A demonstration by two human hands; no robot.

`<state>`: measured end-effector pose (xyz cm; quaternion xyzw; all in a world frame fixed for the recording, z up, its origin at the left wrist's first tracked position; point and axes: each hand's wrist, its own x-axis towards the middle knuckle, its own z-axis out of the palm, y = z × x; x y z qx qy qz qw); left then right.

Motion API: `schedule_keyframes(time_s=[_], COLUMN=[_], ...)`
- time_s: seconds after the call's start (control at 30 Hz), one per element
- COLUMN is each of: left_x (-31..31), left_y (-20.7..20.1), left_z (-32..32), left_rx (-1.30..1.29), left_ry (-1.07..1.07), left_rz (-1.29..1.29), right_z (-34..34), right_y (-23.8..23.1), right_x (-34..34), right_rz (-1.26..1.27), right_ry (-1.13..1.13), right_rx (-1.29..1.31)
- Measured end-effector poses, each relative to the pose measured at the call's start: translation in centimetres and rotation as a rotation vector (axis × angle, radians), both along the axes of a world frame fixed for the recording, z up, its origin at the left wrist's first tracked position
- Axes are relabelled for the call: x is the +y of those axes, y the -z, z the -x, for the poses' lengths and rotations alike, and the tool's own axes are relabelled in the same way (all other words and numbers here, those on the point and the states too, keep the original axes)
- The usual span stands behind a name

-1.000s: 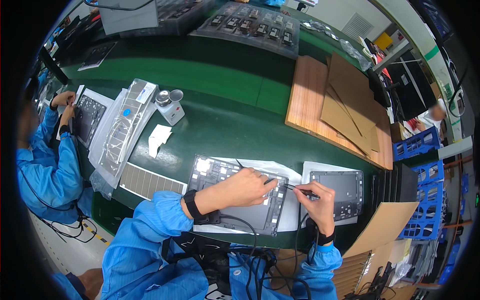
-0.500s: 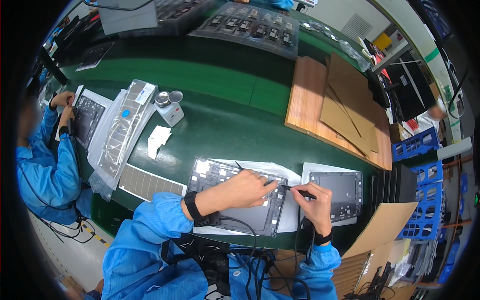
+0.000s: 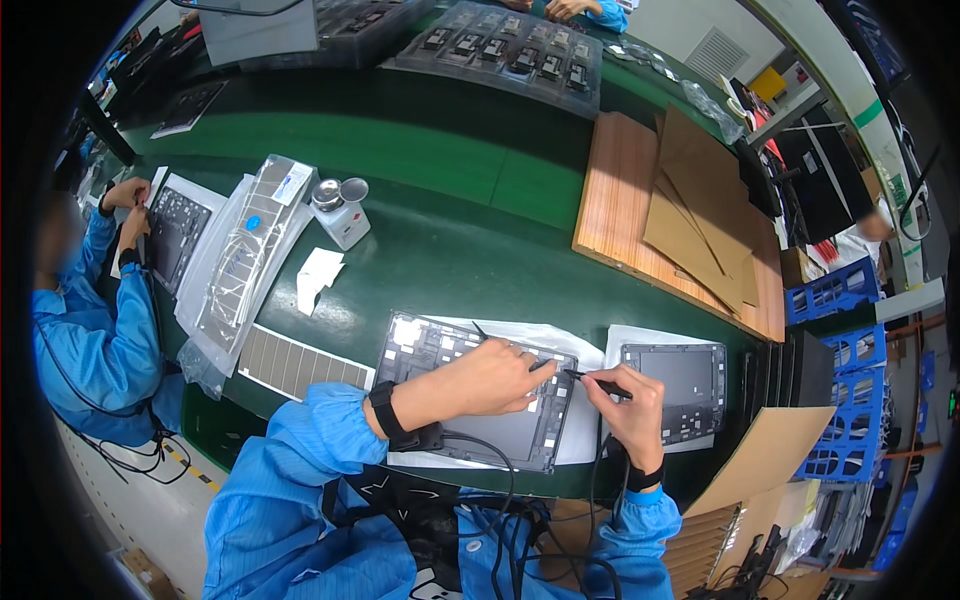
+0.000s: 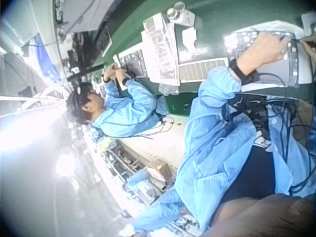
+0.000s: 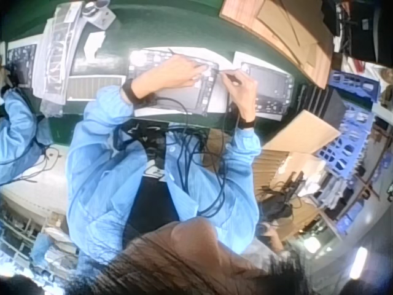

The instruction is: The recorder is assembling tablet components on a factory assembly line and packing them into boxes.

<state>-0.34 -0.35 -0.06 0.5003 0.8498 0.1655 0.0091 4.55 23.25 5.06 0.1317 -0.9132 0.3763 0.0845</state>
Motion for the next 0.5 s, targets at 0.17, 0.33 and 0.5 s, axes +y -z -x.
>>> schedule_keyframes(time_s=[0.17, 0.33, 0.5], left_x=[-0.06, -0.04, -0.07], left_y=[0.14, 0.06, -0.03], left_z=[0.00, -0.03, -0.06], left_rx=[0.010, 0.013, 0.008], left_ry=[-0.004, -0.002, -0.005], left_rz=[0.004, -0.001, 0.004], right_z=[0.10, 0.05, 0.02], right_y=[0.19, 0.17, 0.26], right_x=[-0.19, -0.15, -0.05], right_rz=[0.005, -0.004, 0.011], right_ry=[-0.009, -0.003, -0.004], right_rx=[0.007, 0.006, 0.008])
